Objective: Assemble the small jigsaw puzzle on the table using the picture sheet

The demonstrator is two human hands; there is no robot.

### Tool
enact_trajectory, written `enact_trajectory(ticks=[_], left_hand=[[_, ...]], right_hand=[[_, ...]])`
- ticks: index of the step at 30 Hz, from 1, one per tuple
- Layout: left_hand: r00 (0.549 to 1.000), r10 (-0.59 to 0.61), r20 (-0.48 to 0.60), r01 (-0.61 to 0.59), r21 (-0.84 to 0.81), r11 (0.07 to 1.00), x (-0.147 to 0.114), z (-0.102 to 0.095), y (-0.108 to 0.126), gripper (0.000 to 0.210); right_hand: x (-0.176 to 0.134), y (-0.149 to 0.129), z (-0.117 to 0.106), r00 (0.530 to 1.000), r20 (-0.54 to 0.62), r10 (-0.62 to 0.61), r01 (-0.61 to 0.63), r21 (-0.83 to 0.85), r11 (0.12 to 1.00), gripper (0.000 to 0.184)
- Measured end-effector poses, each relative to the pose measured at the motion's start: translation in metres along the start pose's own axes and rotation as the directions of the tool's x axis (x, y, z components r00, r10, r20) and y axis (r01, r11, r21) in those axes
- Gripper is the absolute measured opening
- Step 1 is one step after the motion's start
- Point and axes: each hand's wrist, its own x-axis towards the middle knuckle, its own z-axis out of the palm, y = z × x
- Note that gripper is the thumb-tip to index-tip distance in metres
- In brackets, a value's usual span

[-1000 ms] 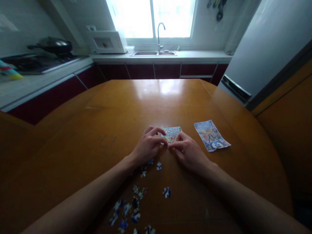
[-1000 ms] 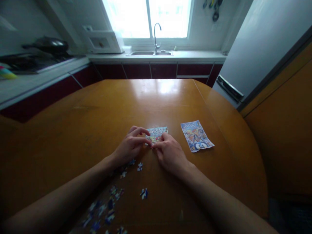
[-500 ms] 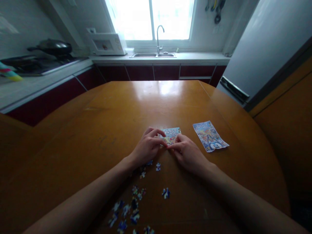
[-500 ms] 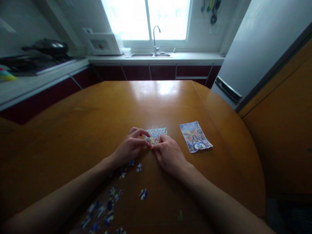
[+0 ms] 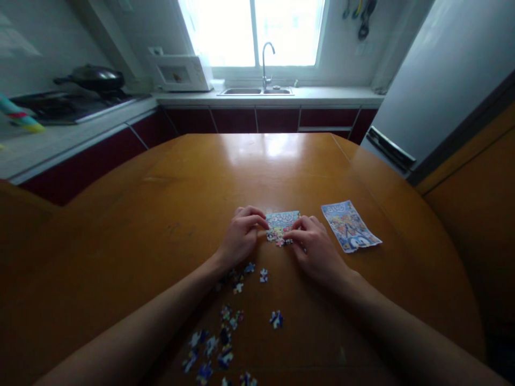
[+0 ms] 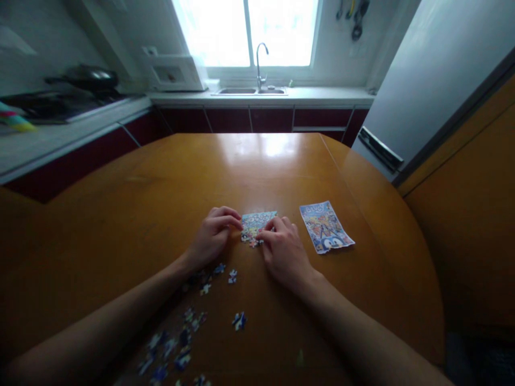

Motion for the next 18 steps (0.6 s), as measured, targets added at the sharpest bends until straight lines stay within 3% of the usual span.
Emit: enact_trajectory(ticks=[6, 10, 14, 18], left_hand=[[0.998, -0.068, -0.018, 0.064, -0.142, 0.988, 0.002, -0.001, -0.001, 0.037], [0.975, -0.207, -0.078, 0.176, -0.301, 0.937, 0.005, -0.005, -0.007, 0.033], [0.923, -0.371, -0.103, 0.286, -0.459, 0.841, 0.007, -0.005, -0.013, 0.024], [0.875, -0.476, -0.088, 0.314, -0.644, 0.697, 0.009, -0.006, -0.016, 0.019]], right_hand=[[-0.004, -0.001, 0.005, 0.997, 0.025, -0.067, 0.068, -0.046, 0.997, 0.022], [-0.004, 0.000, 0.005, 0.996, 0.015, -0.086, 0.086, -0.020, 0.996, 0.023], [-0.004, -0.001, 0.004, 0.996, -0.054, -0.071, 0.074, 0.047, 0.996, 0.025], [-0.004, 0.000, 0.005, 0.993, -0.086, -0.076, 0.083, 0.083, 0.993, 0.024]])
